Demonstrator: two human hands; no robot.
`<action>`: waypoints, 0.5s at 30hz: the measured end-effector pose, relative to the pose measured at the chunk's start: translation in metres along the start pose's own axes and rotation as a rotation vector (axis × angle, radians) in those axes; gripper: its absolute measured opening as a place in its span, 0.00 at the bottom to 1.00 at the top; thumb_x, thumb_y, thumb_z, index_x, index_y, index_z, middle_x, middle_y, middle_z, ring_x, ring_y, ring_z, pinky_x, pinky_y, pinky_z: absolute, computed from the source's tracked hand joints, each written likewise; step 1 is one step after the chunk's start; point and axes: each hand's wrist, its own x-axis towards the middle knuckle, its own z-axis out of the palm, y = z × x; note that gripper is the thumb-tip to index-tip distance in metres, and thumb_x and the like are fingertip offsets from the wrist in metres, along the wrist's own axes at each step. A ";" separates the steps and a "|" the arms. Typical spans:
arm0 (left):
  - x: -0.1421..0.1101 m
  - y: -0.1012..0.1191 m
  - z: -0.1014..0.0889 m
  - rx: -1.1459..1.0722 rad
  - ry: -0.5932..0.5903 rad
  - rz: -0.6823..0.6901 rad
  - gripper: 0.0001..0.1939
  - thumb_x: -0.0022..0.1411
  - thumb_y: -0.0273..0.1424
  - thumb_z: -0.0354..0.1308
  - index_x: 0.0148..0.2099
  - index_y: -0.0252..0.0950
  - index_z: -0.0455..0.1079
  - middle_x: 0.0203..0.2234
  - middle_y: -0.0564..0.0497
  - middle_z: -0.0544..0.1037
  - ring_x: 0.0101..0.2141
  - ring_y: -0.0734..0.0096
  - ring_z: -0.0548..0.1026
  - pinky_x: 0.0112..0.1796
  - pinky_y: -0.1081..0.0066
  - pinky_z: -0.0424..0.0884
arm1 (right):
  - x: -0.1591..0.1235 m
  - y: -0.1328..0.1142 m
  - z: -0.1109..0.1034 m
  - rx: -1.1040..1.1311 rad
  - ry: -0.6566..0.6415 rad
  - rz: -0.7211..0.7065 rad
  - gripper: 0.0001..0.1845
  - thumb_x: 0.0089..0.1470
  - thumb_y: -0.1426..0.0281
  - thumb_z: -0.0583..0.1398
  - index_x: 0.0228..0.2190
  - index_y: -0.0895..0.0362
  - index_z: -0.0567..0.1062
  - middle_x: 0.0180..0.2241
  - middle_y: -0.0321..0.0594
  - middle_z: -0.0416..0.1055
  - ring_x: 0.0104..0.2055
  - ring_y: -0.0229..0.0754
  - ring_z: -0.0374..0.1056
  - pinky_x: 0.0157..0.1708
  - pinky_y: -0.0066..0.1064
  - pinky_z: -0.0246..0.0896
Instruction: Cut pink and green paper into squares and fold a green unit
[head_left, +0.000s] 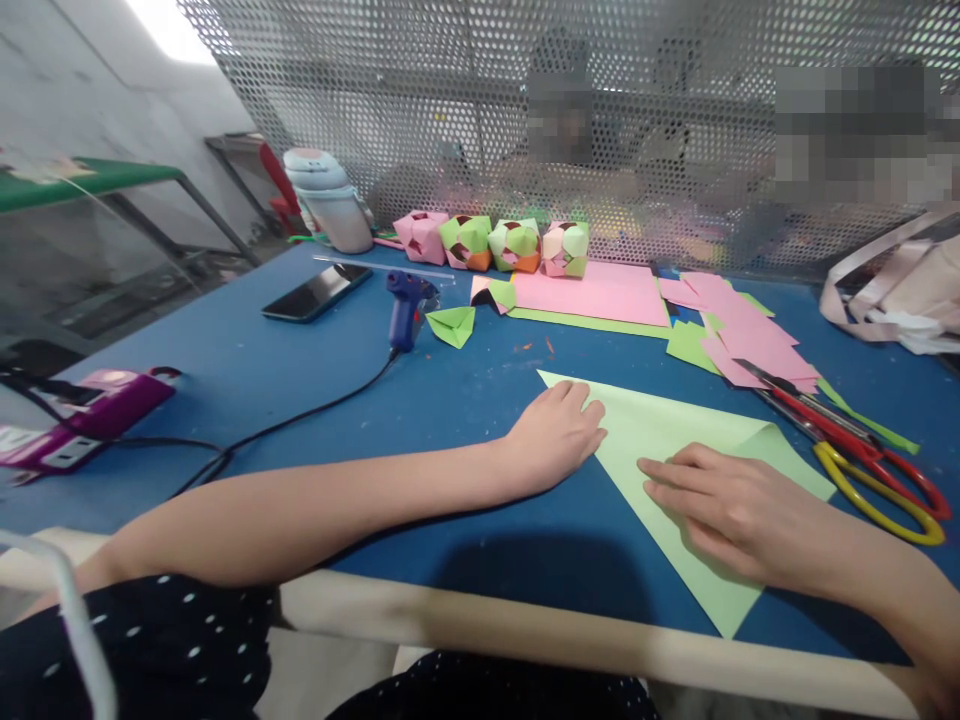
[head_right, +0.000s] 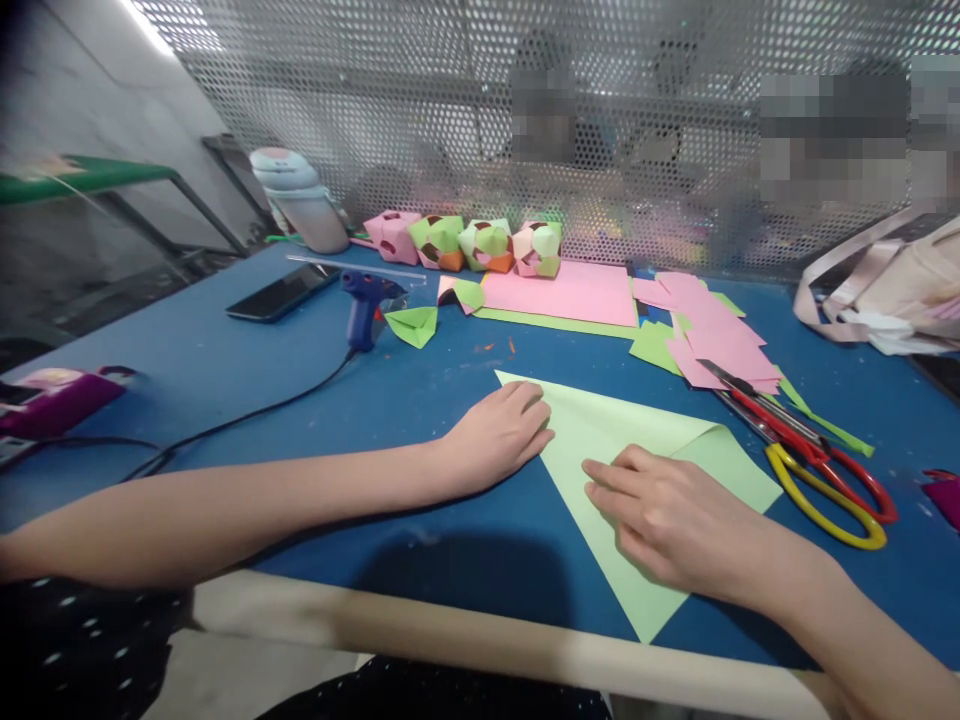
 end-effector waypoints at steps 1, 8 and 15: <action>0.000 -0.001 0.000 0.003 -0.006 -0.007 0.14 0.73 0.33 0.46 0.44 0.29 0.69 0.43 0.38 0.72 0.47 0.53 0.72 0.47 0.58 0.71 | 0.000 0.000 0.000 -0.002 -0.007 0.004 0.19 0.61 0.77 0.53 0.51 0.62 0.76 0.56 0.51 0.73 0.46 0.50 0.70 0.39 0.42 0.72; 0.006 -0.025 0.004 0.033 -0.005 -0.065 0.15 0.74 0.33 0.46 0.44 0.28 0.69 0.42 0.38 0.72 0.44 0.56 0.73 0.48 0.59 0.71 | -0.003 0.002 0.001 0.011 0.008 0.011 0.19 0.60 0.76 0.54 0.51 0.60 0.76 0.56 0.50 0.73 0.45 0.49 0.70 0.38 0.41 0.72; 0.004 -0.054 0.015 -0.006 0.107 -0.026 0.13 0.73 0.31 0.45 0.41 0.30 0.69 0.38 0.41 0.72 0.40 0.60 0.72 0.47 0.62 0.70 | -0.002 0.000 -0.004 0.020 0.018 0.016 0.19 0.60 0.76 0.55 0.50 0.59 0.76 0.55 0.49 0.74 0.46 0.48 0.70 0.40 0.41 0.72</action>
